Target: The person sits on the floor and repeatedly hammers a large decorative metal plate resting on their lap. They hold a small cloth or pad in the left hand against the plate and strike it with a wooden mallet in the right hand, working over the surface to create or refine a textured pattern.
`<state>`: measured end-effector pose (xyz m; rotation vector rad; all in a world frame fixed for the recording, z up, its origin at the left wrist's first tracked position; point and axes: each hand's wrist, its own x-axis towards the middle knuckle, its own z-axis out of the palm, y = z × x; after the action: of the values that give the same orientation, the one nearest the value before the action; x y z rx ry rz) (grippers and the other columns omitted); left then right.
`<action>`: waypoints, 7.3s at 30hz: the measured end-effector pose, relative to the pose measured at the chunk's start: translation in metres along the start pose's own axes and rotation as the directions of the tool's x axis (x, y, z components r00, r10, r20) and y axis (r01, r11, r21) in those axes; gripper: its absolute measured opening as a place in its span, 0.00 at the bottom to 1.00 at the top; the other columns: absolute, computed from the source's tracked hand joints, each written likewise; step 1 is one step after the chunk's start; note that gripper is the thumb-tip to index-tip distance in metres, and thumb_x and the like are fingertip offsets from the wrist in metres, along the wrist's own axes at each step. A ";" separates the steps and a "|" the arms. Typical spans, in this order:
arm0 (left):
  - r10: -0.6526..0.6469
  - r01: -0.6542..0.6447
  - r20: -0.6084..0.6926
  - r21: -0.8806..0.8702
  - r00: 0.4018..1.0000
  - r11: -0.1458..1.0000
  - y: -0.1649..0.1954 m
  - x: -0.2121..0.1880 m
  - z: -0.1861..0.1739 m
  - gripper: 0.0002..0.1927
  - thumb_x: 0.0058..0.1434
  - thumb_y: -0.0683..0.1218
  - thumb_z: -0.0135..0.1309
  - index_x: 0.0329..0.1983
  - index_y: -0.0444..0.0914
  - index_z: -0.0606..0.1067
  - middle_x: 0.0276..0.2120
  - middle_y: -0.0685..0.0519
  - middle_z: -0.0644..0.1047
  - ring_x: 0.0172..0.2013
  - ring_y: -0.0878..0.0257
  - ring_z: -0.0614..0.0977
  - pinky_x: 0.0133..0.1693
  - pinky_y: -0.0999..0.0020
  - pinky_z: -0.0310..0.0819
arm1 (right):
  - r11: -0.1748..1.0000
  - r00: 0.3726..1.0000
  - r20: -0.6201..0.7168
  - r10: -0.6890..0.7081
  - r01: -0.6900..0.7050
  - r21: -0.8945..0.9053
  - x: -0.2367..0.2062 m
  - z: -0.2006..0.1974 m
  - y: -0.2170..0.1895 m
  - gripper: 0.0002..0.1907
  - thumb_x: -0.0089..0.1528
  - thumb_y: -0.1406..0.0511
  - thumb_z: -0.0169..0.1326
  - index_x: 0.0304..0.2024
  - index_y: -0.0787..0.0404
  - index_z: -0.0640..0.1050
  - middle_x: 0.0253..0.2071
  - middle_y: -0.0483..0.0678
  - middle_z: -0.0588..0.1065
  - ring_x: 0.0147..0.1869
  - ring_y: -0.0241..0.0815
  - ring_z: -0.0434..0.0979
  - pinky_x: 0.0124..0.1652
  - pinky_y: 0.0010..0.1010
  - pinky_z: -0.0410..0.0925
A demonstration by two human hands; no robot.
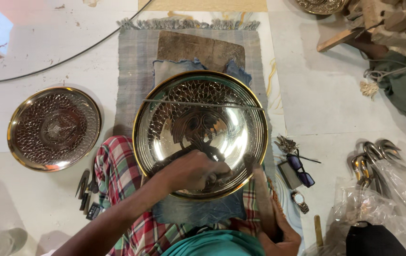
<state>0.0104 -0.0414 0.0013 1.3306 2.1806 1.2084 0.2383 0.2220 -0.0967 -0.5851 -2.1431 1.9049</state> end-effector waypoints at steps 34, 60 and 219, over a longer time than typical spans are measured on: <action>-0.345 0.404 -0.690 -0.083 0.637 0.911 0.034 -0.023 0.060 0.28 0.45 0.31 0.50 0.52 0.38 0.74 0.32 0.43 0.84 0.33 0.51 0.88 0.33 0.60 0.84 | 0.657 0.550 0.757 -0.353 0.721 -0.218 0.170 0.032 -0.178 0.38 0.48 0.74 0.55 0.63 0.57 0.75 0.57 0.51 0.77 0.43 0.33 0.82 0.29 0.17 0.75; -0.604 0.149 -0.785 -0.587 0.138 0.796 0.041 -0.013 0.070 0.20 0.54 0.31 0.48 0.50 0.32 0.76 0.39 0.45 0.85 0.40 0.57 0.90 0.45 0.68 0.88 | 0.564 0.532 0.847 0.006 0.697 -0.442 0.181 0.109 -0.277 0.46 0.44 0.73 0.57 0.66 0.39 0.73 0.44 0.45 0.80 0.33 0.44 0.82 0.31 0.35 0.74; -0.404 0.448 -0.341 0.057 0.849 0.892 -0.004 -0.012 -0.003 0.28 0.49 0.32 0.53 0.54 0.45 0.76 0.29 0.48 0.83 0.26 0.54 0.86 0.26 0.59 0.81 | 0.876 0.860 0.411 -0.302 0.420 -0.236 0.116 0.033 -0.112 0.41 0.46 0.82 0.57 0.64 0.61 0.74 0.55 0.59 0.77 0.42 0.40 0.81 0.36 0.26 0.74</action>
<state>0.0124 -0.0539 -0.0015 0.6504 2.6414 1.1728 0.1036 0.2325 -0.0026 0.1538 -2.5862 1.5582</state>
